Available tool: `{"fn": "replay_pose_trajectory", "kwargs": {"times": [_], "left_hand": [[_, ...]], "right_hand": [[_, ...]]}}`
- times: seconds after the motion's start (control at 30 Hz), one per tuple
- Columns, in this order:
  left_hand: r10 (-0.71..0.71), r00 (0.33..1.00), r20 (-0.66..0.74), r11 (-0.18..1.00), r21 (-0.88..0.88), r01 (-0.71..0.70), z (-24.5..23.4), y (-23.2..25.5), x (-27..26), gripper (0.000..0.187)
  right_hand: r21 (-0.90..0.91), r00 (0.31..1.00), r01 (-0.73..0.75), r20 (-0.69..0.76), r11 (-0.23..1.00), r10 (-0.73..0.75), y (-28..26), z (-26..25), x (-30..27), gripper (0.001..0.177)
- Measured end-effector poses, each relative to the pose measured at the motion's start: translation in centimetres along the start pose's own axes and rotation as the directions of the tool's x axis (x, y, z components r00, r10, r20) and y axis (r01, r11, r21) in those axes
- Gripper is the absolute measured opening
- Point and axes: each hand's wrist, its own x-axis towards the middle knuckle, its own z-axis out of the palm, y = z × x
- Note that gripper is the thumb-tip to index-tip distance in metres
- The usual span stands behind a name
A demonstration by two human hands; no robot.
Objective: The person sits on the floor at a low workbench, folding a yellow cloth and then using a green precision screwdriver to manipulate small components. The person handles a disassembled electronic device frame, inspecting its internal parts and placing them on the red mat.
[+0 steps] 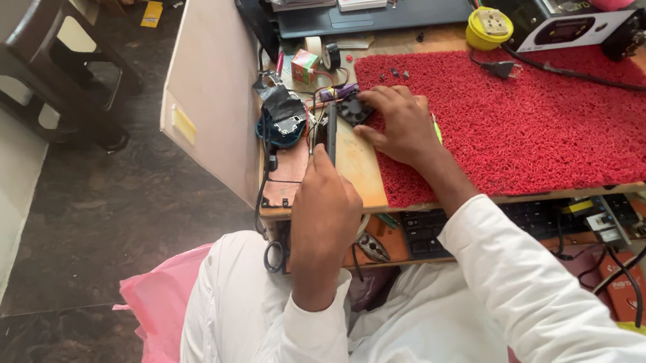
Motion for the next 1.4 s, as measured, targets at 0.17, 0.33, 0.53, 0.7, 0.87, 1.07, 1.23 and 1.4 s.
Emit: {"fn": "replay_pose_trajectory", "kwargs": {"times": [0.17, 0.33, 0.53, 0.7, 0.87, 1.07, 1.23, 1.4], "left_hand": [[0.076, 0.996, -0.040, 0.993, -0.086, -0.079, 0.4, -1.4, 0.2, 0.050], [0.091, 0.994, -0.052, 0.995, -0.042, -0.093, -0.5, -2.9, 1.0, 0.048], [0.044, 0.998, -0.042, 0.998, 0.040, -0.042, -1.7, -2.7, 1.1, 0.046], [0.017, 0.999, -0.047, 0.998, 0.067, -0.014, -0.6, -2.3, 0.9, 0.045], [-0.019, 0.992, -0.128, 1.000, -0.020, 0.017, -0.9, -1.6, 0.8, 0.044], [0.042, 0.971, -0.236, 0.957, -0.270, -0.107, -4.4, -0.4, -1.3, 0.041], [0.185, 0.923, -0.338, 0.908, -0.300, -0.292, -8.6, -0.9, -5.1, 0.040], [0.169, 0.929, -0.328, 0.818, -0.480, -0.318, -9.9, 0.2, -7.1, 0.039]], "right_hand": [[0.169, 0.986, -0.042, -0.152, 0.985, 0.068, 0.8, 0.8, -0.7, 0.030], [0.405, 0.932, -0.189, -0.214, 0.895, 0.293, 2.0, 1.1, -0.9, 0.026], [0.379, 0.934, -0.047, -0.310, 0.924, 0.175, 2.4, 1.6, -1.1, 0.036], [0.375, 0.914, 0.008, -0.378, 0.927, 0.145, 3.1, 2.1, -1.2, 0.038], [0.375, 0.929, -0.170, -0.247, 0.911, 0.275, 3.6, 2.2, -1.1, 0.028], [0.229, 0.961, -0.140, -0.201, 0.963, 0.188, 4.5, 3.1, -1.2, 0.028], [0.091, 0.928, 0.096, -0.368, 0.991, -0.056, 3.7, 2.2, -1.0, 0.036], [0.734, 0.954, -0.112, -0.110, 0.670, 0.280, -3.0, -3.1, -4.7, 0.022]]}}
